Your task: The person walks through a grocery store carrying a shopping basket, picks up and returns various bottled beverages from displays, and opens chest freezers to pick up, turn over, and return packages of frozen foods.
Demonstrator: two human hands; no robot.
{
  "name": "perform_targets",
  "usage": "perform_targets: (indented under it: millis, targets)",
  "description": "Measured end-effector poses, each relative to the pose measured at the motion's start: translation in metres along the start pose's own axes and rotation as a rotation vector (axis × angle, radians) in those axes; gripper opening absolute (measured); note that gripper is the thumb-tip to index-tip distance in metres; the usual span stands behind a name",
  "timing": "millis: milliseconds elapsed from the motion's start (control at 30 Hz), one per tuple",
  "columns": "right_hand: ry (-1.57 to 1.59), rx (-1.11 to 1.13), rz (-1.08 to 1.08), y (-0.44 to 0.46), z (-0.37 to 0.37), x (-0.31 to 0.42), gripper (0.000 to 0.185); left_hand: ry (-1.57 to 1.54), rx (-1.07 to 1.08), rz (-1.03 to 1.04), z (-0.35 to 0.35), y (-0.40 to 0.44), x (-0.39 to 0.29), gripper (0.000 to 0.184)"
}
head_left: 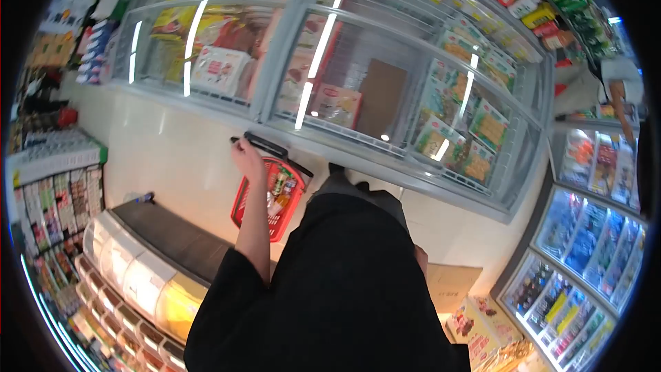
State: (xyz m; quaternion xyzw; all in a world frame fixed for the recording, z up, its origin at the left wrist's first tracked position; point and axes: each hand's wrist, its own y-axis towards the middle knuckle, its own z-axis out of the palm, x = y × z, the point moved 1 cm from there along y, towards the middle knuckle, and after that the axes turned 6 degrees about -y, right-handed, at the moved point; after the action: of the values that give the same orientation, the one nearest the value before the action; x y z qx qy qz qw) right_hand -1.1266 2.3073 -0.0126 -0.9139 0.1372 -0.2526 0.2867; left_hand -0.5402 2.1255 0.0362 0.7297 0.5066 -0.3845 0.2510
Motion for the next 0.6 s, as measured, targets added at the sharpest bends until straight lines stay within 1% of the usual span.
perform_targets:
  millis: [33,67,100,133,200,267,300,367,400,467,500,567,600]
  targets:
    - [0.230,0.065,0.196,0.002,-0.012,0.024,0.028,-0.033,0.053,0.061,0.005,-0.010,-0.011,0.038]
    - [0.487,0.079,0.419,0.003,-0.023,0.047,0.031,-0.068,0.109,0.114,0.005,-0.025,-0.043,0.033]
    - [0.704,0.044,0.641,0.004,-0.035,0.071,0.033,-0.213,0.202,0.085,0.011,-0.041,-0.070,0.026]
    - [0.791,-0.019,0.612,0.012,-0.039,0.078,0.036,-0.222,0.245,0.073,0.019,-0.056,-0.088,0.026]
    - [0.799,-0.065,0.453,0.028,-0.070,0.111,0.039,-0.459,0.781,-0.208,0.041,-0.085,-0.113,0.021]
    - [0.749,-0.095,0.316,0.052,-0.094,0.131,0.036,-0.399,1.113,-0.316,0.066,-0.122,-0.116,0.021]
    - [0.725,-0.100,0.250,0.059,-0.110,0.152,0.035,-0.339,1.253,-0.364,0.078,-0.144,-0.122,0.022]
    - [0.773,-0.056,0.190,0.078,-0.129,0.180,0.033,-0.263,1.496,-0.529,0.108,-0.182,-0.114,0.023]
    - [0.779,-0.067,0.198,0.086,-0.133,0.191,0.033,-0.257,1.509,-0.527,0.117,-0.198,-0.119,0.023]
    - [1.168,0.020,0.167,0.099,-0.136,0.205,0.028,-0.253,1.639,-0.733,0.132,-0.229,-0.128,0.025]
    - [1.170,0.011,0.167,0.107,-0.134,0.207,0.028,-0.251,1.648,-0.729,0.139,-0.238,-0.131,0.025]
    - [1.327,0.117,0.164,0.125,-0.130,0.208,0.023,-0.352,1.580,-0.846,0.150,-0.256,-0.137,0.026]
    - [1.335,0.116,0.163,0.132,-0.132,0.208,0.023,-0.345,1.581,-0.841,0.155,-0.261,-0.140,0.026]
